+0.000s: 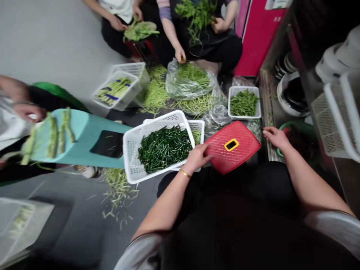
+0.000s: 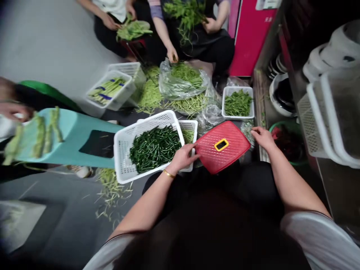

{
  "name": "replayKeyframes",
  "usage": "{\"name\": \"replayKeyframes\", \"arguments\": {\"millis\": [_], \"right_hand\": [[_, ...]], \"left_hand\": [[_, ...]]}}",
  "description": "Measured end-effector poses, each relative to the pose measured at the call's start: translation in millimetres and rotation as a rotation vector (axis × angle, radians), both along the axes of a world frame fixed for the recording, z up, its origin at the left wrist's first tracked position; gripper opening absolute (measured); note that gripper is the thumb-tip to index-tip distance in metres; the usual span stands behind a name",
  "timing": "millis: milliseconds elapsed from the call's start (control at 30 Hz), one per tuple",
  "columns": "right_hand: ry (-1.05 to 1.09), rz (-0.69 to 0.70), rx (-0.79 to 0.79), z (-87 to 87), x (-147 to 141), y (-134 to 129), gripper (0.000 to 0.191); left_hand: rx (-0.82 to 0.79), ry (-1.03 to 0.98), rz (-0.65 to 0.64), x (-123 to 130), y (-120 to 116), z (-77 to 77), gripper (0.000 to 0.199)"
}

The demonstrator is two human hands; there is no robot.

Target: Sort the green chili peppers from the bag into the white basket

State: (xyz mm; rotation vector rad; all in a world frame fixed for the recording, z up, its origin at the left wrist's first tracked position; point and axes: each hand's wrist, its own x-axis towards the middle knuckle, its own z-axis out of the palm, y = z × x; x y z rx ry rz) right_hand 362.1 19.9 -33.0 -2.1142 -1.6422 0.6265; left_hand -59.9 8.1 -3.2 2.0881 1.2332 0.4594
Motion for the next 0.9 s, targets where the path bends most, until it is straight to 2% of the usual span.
{"name": "replayKeyframes", "arguments": {"millis": [100, 167, 233, 333, 433, 533, 633, 767, 800, 867, 900], "right_hand": [[0.065, -0.13, -0.235, -34.7, 8, -7, 0.057], [0.123, -0.158, -0.306, -54.4, -1, -4, 0.064], [0.215, -0.142, -0.316, -67.4, -12, 1, 0.065], [0.337, 0.003, -0.361, -76.0, -15, -1, 0.06], [0.48, 0.091, -0.506, -76.9, 3, -19, 0.058], [0.714, 0.102, -0.704, -73.2, 25, -26, 0.068], [0.786, 0.165, -0.921, -69.8, 33, 1, 0.078], [0.753, 0.403, -1.223, -75.0, 22, 50, 0.076], [0.769, 0.458, -1.272, -78.8, 20, 59, 0.074], [0.77, 0.493, -1.258, -90.2, 16, 70, 0.064], [0.696, 0.461, -1.174, -98.1, 14, 76, 0.057]], "left_hand": [[0.063, 0.061, -0.296, 31, -22, -13.2, 0.058], [0.051, 0.152, -0.359, 45, -31, -20.9, 0.06], [0.051, 0.205, -0.331, 47, -30, -25.3, 0.062], [0.097, 0.2, -0.194, 38, -16, -23.9, 0.065], [0.122, 0.18, -0.075, 32, 0, -19.1, 0.066], [0.093, 0.184, -0.096, 39, 3, -22.1, 0.065], [0.024, 0.223, -0.125, 47, 4, -35.6, 0.067], [-0.089, 0.342, 0.049, 53, 25, -56.6, 0.078], [-0.135, 0.356, 0.057, 55, 33, -60.0, 0.079], [-0.247, 0.364, 0.002, 60, 46, -63.0, 0.078], [-0.298, 0.367, -0.037, 62, 50, -62.6, 0.076]]}}
